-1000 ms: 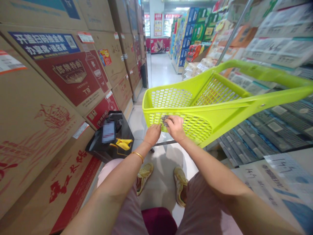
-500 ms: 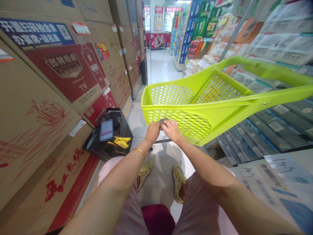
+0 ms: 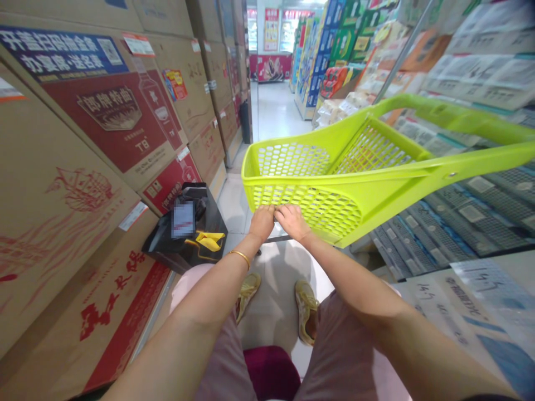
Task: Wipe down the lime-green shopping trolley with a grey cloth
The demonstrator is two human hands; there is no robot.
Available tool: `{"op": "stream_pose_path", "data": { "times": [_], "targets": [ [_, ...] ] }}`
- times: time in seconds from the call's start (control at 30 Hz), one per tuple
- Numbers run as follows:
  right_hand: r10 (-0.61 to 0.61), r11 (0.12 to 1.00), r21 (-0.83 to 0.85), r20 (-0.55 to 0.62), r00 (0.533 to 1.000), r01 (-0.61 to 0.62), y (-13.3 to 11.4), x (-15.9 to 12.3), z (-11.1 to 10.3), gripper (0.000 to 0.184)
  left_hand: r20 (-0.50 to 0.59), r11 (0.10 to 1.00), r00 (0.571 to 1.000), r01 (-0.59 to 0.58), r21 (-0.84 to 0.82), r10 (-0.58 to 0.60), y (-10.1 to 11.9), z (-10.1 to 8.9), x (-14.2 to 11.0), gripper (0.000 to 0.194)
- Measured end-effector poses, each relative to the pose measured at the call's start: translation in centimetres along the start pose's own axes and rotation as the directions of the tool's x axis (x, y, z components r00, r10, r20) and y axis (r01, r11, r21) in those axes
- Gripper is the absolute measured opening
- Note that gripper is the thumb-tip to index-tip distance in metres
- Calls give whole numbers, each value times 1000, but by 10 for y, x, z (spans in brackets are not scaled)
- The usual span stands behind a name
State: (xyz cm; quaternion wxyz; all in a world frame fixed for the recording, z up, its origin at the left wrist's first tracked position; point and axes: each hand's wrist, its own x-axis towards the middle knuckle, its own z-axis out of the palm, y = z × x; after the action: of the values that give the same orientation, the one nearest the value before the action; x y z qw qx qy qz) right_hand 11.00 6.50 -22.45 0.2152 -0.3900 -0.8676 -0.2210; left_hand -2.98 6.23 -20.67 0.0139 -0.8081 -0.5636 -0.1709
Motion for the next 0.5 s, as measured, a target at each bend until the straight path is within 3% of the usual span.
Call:
{"op": "stream_pose_path", "data": {
  "times": [0.1, 0.27, 0.5],
  "targets": [
    [87, 996, 4, -112, 990, -87, 7, 15, -14, 22, 15, 999, 999, 34, 4, -34, 4, -4, 2, 29],
    [240, 970, 24, -280, 930, -243, 19, 30, -33, 22, 9, 998, 999, 52, 40, -52, 9, -5, 3, 25],
    [77, 994, -58, -152, 985, -87, 10, 5, -9, 16, 20, 999, 999, 36, 28, -37, 4, -7, 3, 23]
  ]
}}
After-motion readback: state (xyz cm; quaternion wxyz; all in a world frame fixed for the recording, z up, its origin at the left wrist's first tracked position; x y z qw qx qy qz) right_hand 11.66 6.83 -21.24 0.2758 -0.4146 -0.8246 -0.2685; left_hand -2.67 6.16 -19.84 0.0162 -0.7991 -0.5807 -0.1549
